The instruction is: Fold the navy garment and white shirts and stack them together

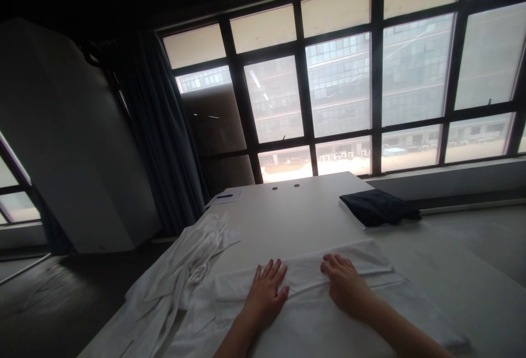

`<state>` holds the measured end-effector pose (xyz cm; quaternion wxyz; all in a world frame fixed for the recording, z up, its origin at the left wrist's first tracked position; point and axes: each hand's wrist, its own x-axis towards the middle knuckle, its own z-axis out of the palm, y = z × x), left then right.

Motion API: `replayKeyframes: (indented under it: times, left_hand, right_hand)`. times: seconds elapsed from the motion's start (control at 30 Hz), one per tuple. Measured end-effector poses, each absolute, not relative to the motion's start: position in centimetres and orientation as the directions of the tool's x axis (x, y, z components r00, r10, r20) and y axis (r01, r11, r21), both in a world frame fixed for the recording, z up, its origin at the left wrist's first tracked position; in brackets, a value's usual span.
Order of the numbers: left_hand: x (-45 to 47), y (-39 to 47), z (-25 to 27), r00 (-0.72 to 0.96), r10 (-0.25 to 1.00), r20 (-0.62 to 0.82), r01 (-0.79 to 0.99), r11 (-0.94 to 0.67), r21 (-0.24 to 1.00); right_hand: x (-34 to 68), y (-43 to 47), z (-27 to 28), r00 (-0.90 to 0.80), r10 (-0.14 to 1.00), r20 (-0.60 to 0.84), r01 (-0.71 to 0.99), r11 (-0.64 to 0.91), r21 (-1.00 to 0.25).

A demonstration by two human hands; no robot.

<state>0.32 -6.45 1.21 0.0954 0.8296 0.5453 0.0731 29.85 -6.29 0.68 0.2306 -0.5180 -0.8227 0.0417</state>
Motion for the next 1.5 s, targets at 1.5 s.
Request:
replayKeyframes:
  times: [1.5]
  left_hand:
    - [2.0, -7.1, 2.6, 0.505, 0.844, 0.181, 0.751, -0.533, 0.389]
  right_hand:
    - [30.4, -3.4, -0.3, -0.196, 0.941, 0.276, 0.912, 0.278, -0.302]
